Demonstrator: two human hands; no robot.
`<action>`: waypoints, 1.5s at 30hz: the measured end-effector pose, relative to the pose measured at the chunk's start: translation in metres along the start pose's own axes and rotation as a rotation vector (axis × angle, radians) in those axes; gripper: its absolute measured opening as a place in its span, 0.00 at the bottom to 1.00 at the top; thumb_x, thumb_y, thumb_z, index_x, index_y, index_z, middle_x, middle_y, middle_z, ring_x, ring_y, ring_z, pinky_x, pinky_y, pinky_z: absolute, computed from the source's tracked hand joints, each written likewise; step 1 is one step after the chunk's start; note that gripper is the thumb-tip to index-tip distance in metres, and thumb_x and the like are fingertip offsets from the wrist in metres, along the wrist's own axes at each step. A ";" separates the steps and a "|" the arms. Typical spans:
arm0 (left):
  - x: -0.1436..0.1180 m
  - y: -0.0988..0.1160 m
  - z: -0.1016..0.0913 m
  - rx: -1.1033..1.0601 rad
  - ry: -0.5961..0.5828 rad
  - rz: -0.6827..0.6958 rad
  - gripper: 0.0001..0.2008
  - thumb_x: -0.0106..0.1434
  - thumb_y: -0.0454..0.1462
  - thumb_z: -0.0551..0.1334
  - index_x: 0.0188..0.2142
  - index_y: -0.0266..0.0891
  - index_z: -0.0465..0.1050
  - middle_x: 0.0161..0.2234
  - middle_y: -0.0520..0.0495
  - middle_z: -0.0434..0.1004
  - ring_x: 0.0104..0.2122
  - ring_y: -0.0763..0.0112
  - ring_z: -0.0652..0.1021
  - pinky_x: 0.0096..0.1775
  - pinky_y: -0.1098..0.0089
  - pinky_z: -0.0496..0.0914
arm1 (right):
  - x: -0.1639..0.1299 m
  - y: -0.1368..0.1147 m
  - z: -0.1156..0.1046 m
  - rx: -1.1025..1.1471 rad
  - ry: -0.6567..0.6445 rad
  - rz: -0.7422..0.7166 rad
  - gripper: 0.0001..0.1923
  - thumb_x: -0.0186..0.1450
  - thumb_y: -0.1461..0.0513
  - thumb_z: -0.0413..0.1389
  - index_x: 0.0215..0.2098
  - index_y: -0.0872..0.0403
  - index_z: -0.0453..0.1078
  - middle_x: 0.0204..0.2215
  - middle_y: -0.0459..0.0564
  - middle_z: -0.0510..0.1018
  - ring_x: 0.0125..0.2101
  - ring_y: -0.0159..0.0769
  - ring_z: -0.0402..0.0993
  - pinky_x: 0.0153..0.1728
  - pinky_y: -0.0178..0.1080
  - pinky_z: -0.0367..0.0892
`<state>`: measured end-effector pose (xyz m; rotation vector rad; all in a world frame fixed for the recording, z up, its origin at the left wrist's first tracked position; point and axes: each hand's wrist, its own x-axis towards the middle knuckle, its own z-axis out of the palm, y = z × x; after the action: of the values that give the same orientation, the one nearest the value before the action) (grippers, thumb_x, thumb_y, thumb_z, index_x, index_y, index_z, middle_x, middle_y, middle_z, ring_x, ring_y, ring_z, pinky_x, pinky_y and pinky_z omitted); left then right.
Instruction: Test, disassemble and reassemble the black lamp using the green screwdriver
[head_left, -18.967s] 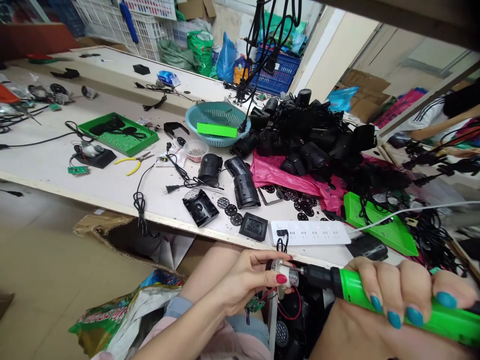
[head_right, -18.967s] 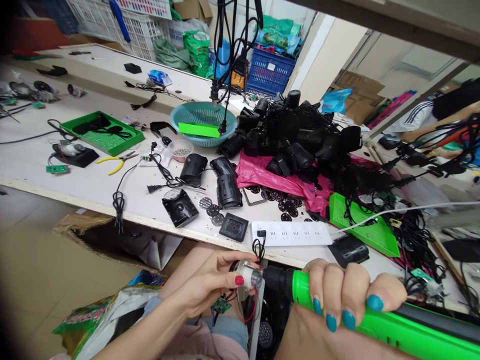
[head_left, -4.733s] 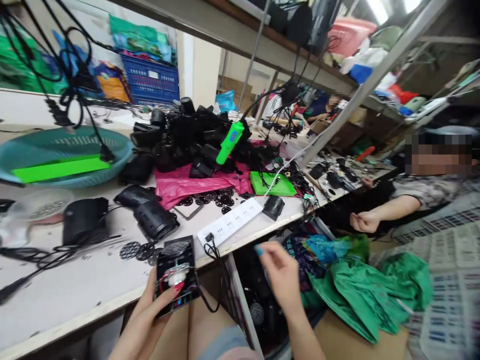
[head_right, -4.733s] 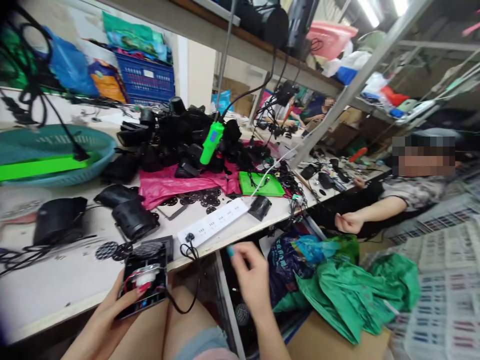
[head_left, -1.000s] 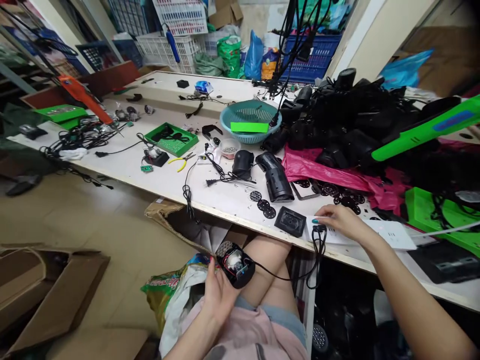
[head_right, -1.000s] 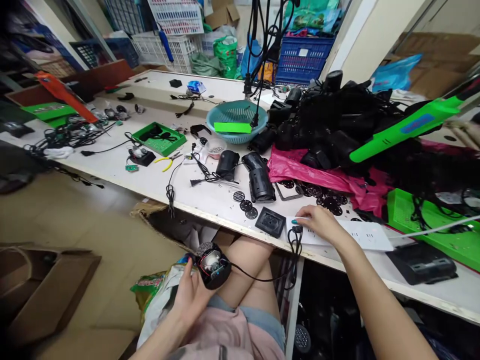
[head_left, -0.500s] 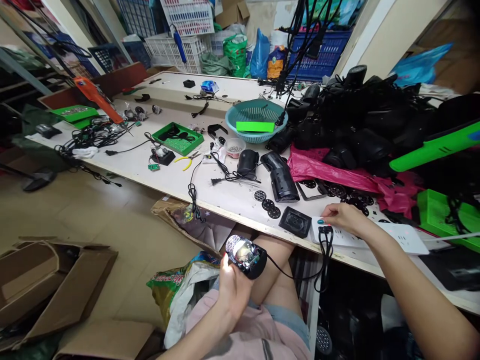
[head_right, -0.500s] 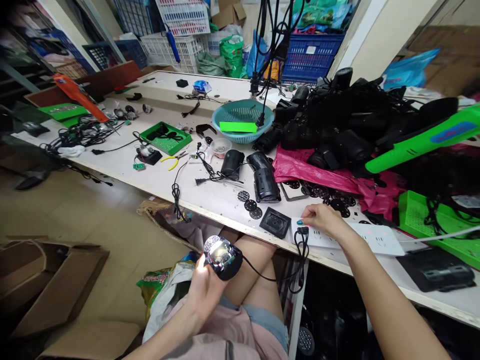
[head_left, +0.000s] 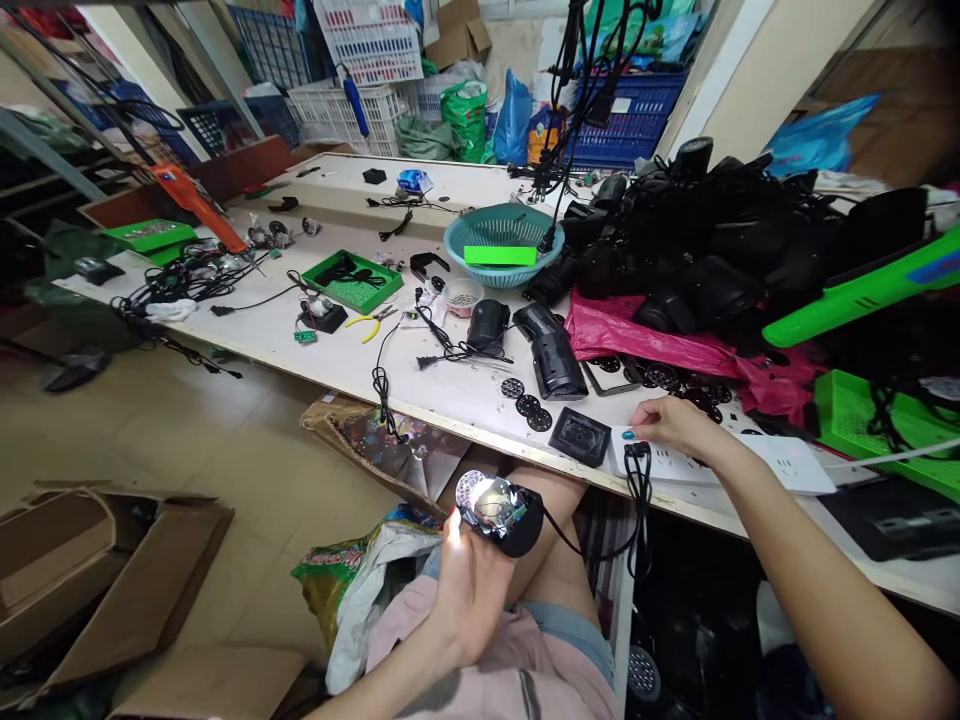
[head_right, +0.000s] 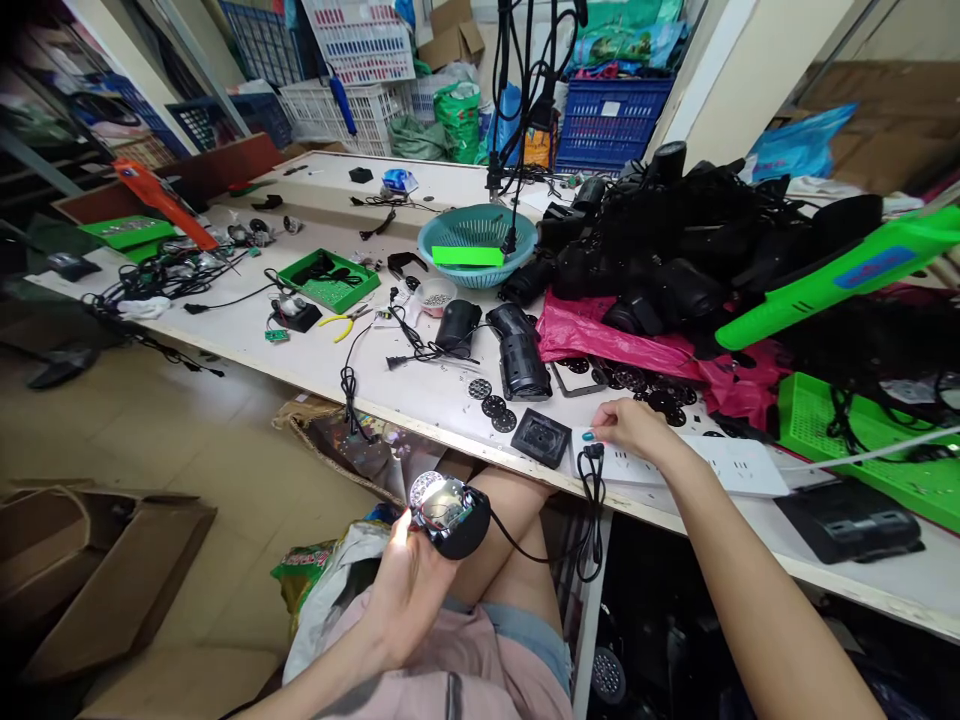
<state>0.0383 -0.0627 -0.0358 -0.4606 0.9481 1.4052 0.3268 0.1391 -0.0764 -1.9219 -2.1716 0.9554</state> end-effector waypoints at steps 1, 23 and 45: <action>-0.001 -0.001 0.001 0.010 0.008 -0.001 0.22 0.75 0.39 0.48 0.62 0.32 0.66 0.43 0.38 0.84 0.37 0.62 0.84 0.49 0.61 0.77 | 0.000 0.000 0.000 0.002 0.003 0.000 0.12 0.51 0.51 0.67 0.23 0.50 0.77 0.22 0.46 0.80 0.26 0.36 0.75 0.27 0.34 0.63; -0.010 -0.008 0.007 0.031 -0.018 0.037 0.19 0.74 0.35 0.50 0.58 0.30 0.70 0.44 0.36 0.83 0.41 0.62 0.84 0.48 0.64 0.78 | 0.007 0.012 0.005 -0.013 0.007 -0.034 0.07 0.52 0.54 0.65 0.24 0.49 0.78 0.24 0.45 0.82 0.27 0.36 0.76 0.28 0.35 0.64; -0.010 -0.009 0.003 0.042 -0.053 0.013 0.20 0.75 0.40 0.49 0.57 0.31 0.70 0.43 0.37 0.84 0.46 0.61 0.83 0.52 0.62 0.76 | 0.003 0.006 0.002 -0.082 -0.033 -0.003 0.08 0.57 0.56 0.64 0.30 0.53 0.77 0.26 0.45 0.80 0.29 0.33 0.74 0.32 0.36 0.64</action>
<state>0.0491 -0.0680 -0.0293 -0.3845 0.9369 1.3999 0.3299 0.1410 -0.0822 -1.9510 -2.2658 0.9176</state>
